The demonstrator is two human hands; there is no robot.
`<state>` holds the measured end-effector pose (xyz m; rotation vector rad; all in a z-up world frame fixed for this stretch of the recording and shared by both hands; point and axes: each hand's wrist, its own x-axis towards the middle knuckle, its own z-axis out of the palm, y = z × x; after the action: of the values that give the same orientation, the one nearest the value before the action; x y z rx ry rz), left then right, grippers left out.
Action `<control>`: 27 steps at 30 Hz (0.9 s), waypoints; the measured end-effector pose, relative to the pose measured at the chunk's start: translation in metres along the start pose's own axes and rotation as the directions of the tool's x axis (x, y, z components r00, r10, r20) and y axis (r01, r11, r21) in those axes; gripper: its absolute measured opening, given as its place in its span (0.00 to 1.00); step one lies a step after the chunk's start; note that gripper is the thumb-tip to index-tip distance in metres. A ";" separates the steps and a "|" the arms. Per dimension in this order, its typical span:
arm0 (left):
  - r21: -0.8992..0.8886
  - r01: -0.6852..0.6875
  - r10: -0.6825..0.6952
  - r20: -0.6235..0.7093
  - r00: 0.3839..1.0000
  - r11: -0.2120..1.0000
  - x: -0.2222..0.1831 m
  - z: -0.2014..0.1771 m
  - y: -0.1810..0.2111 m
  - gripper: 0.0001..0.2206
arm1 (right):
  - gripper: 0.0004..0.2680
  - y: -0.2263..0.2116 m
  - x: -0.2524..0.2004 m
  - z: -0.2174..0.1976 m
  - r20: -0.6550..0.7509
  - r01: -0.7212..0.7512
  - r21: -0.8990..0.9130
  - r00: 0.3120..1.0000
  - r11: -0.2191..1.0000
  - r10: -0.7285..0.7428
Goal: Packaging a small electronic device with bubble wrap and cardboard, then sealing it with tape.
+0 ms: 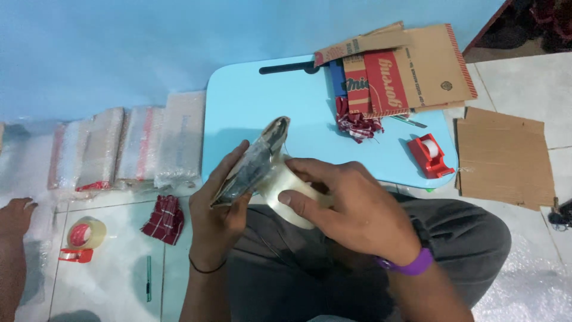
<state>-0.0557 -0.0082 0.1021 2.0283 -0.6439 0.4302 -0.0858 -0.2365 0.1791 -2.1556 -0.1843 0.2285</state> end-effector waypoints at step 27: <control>-0.516 0.340 -0.470 -0.143 0.871 0.787 0.019 0.008 0.014 0.21 | 0.13 -0.005 0.021 0.029 -0.300 0.238 0.091 0.933 0.967 -0.202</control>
<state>-0.0486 -0.0260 0.1173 1.5357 -0.1056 0.2412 -0.0722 -0.2055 0.1651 -1.9956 -0.2349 -0.1999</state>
